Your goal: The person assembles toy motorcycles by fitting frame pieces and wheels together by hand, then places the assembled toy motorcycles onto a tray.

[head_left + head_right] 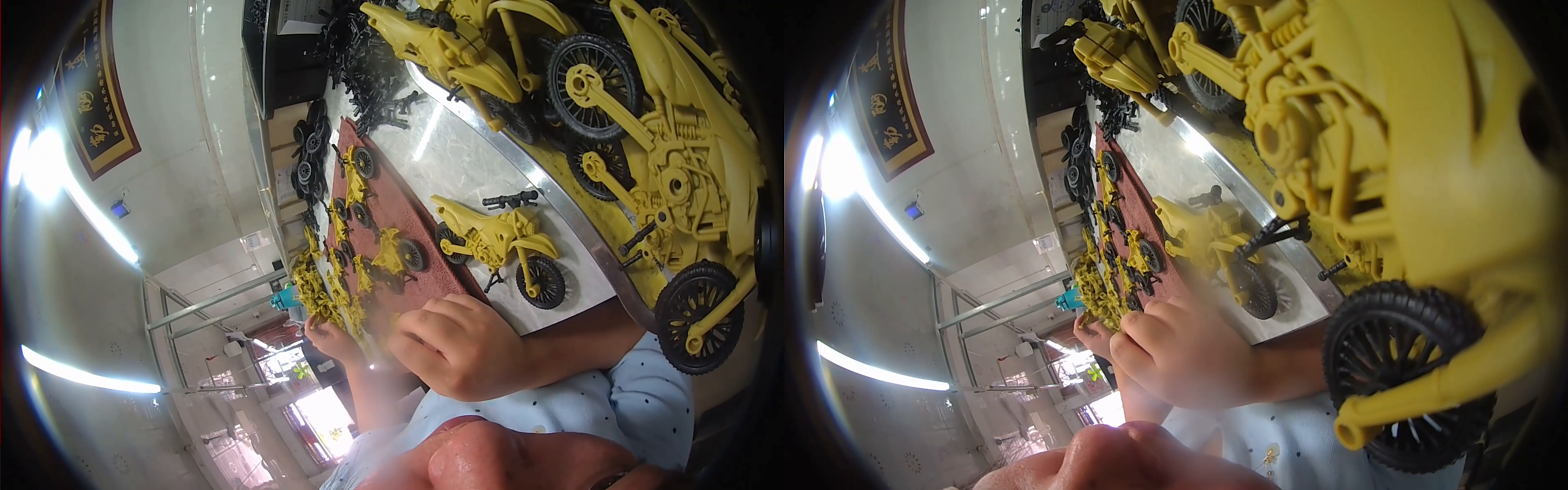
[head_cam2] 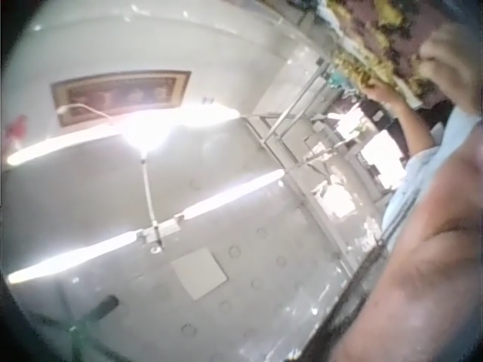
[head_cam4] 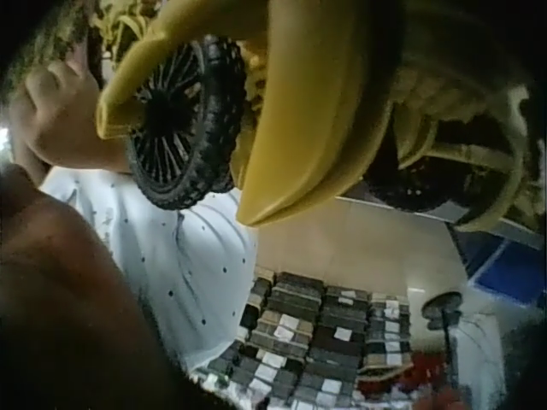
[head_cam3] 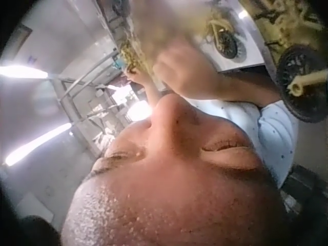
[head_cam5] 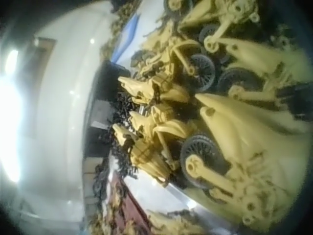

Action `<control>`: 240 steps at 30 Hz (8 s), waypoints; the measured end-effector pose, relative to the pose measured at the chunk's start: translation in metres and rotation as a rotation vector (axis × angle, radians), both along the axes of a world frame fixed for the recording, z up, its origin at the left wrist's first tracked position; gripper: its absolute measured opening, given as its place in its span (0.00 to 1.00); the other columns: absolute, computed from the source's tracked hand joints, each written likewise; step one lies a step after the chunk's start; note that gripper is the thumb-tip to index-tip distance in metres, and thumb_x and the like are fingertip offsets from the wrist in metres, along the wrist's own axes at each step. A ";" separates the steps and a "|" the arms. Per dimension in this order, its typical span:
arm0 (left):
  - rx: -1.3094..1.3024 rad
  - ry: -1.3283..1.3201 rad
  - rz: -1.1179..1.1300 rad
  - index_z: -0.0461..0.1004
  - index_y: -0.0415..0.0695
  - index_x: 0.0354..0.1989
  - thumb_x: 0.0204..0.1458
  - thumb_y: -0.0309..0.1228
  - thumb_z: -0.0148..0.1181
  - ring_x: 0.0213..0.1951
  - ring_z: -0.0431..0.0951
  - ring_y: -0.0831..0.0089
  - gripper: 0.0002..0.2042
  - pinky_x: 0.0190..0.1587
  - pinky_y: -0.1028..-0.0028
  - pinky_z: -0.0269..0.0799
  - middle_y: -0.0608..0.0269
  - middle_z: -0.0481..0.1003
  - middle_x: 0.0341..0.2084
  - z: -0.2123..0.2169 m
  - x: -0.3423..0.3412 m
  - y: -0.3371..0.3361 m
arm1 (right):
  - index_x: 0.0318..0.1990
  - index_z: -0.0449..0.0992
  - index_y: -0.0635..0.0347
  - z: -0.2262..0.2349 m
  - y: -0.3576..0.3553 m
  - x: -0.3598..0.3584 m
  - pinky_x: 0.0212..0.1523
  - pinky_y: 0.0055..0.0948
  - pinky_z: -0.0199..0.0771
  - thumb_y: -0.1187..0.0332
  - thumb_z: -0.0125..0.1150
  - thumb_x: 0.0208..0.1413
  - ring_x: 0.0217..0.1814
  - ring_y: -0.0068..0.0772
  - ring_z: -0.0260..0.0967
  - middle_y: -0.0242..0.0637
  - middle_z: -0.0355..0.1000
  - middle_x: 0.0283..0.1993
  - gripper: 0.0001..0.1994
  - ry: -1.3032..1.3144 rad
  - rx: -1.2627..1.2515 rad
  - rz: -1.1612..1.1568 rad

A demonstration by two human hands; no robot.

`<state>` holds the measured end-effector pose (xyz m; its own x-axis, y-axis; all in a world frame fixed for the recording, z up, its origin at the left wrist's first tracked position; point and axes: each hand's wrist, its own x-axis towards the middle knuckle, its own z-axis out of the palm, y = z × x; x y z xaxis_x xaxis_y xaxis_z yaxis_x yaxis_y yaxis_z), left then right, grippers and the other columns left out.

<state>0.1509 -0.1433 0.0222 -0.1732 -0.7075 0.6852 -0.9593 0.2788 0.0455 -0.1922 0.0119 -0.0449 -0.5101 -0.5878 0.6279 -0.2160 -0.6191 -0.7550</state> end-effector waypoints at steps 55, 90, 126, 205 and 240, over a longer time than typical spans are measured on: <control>0.379 0.325 -0.714 0.74 0.42 0.49 0.34 0.31 0.73 0.49 0.72 0.65 0.28 0.52 0.63 0.58 0.62 0.74 0.45 -0.011 -0.057 0.081 | 0.48 0.71 0.66 0.071 -0.038 0.076 0.36 0.20 0.67 0.69 0.56 0.61 0.35 0.20 0.67 0.33 0.71 0.37 0.12 -0.324 0.937 0.729; 0.468 0.176 -0.479 0.75 0.39 0.38 0.34 0.31 0.71 0.40 0.72 0.65 0.20 0.46 0.64 0.61 0.61 0.74 0.34 -0.010 -0.067 0.105 | 0.43 0.77 0.57 0.038 -0.044 0.097 0.50 0.35 0.63 0.69 0.72 0.40 0.46 0.39 0.67 0.34 0.71 0.43 0.19 0.801 0.637 0.206; 0.314 0.175 -0.571 0.74 0.33 0.41 0.41 0.21 0.62 0.37 0.76 0.56 0.16 0.43 0.64 0.71 0.52 0.76 0.35 -0.029 -0.061 0.094 | 0.35 0.76 0.55 0.048 -0.062 0.102 0.50 0.36 0.65 0.71 0.64 0.41 0.46 0.31 0.73 0.31 0.76 0.41 0.11 1.242 0.119 0.173; 0.577 0.304 0.601 0.63 0.41 0.58 0.44 0.35 0.68 0.52 0.71 0.60 0.32 0.57 0.54 0.56 0.59 0.75 0.44 -0.027 0.136 0.073 | 0.39 0.77 0.63 0.079 -0.033 0.056 0.42 0.36 0.71 0.57 0.63 0.54 0.41 0.45 0.72 0.42 0.73 0.39 0.16 0.947 0.893 -0.157; 0.606 0.234 -0.604 0.74 0.42 0.50 0.44 0.23 0.64 0.55 0.72 0.65 0.21 0.58 0.66 0.59 0.62 0.75 0.49 -0.008 0.068 0.095 | 0.48 0.73 0.62 0.082 -0.051 0.167 0.41 0.33 0.74 0.62 0.67 0.51 0.42 0.40 0.73 0.40 0.71 0.43 0.19 0.981 0.555 0.430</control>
